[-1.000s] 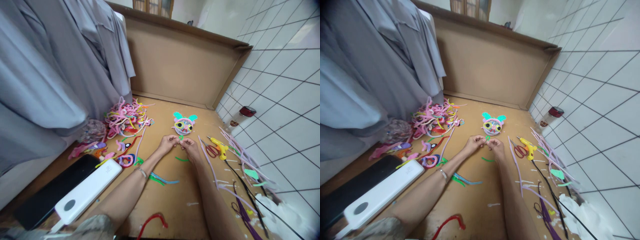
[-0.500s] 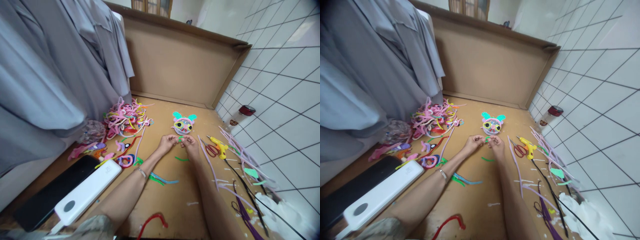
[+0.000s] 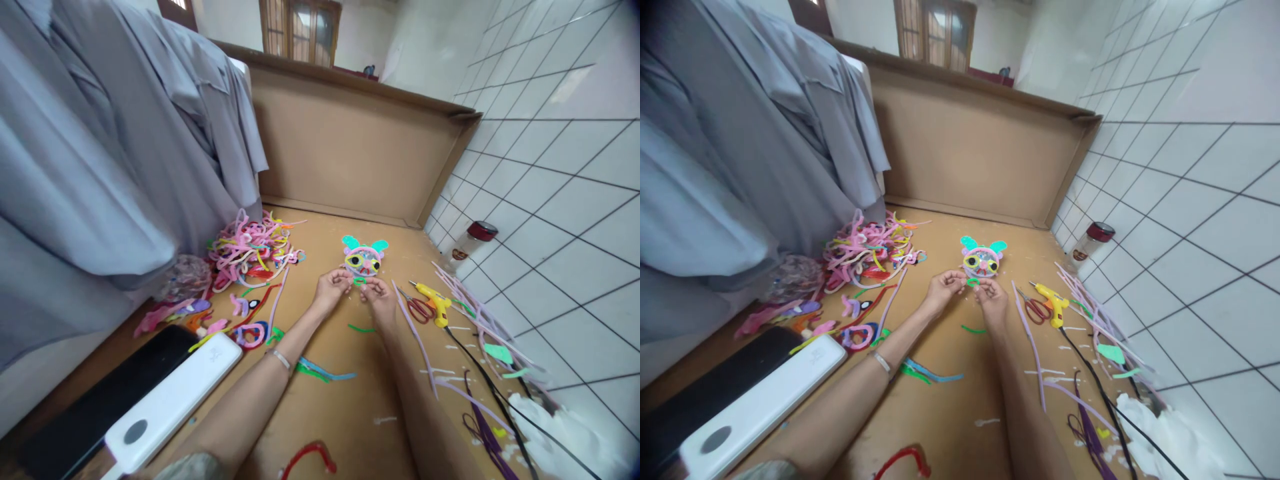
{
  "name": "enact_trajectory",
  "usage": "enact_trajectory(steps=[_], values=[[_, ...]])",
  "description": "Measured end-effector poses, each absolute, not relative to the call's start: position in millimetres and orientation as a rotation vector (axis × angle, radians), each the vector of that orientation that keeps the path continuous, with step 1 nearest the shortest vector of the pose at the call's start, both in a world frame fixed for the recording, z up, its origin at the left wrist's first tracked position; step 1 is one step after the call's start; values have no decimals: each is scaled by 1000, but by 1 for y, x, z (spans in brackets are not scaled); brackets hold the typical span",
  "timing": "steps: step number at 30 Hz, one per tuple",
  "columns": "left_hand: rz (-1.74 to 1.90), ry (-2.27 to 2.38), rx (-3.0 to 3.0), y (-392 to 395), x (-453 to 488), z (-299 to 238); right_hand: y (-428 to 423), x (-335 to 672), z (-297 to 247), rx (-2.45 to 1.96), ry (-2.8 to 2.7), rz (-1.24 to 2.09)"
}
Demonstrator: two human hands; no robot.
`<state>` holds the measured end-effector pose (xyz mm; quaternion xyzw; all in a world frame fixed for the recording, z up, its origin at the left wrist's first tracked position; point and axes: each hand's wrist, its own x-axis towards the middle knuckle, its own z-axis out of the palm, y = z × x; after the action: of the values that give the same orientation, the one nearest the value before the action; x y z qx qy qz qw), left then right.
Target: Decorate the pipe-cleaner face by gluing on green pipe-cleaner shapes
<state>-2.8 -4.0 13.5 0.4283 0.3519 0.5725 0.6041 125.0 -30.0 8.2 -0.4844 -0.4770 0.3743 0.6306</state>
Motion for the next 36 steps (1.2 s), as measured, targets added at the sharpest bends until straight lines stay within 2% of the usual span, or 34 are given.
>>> enact_trajectory(steps=[7,14,24,36], values=[[1461,832,1030,26,-7,35,-19,122,26,-1200,-1243,386],[1465,849,936,44,-5,31,0,130,39,-1304,-1452,-53],[1418,844,1050,54,-2,24,21,129,30,-1386,-1672,-121],[1440,897,1094,58,-2,19,20,124,30,-1413,-1666,-161]])
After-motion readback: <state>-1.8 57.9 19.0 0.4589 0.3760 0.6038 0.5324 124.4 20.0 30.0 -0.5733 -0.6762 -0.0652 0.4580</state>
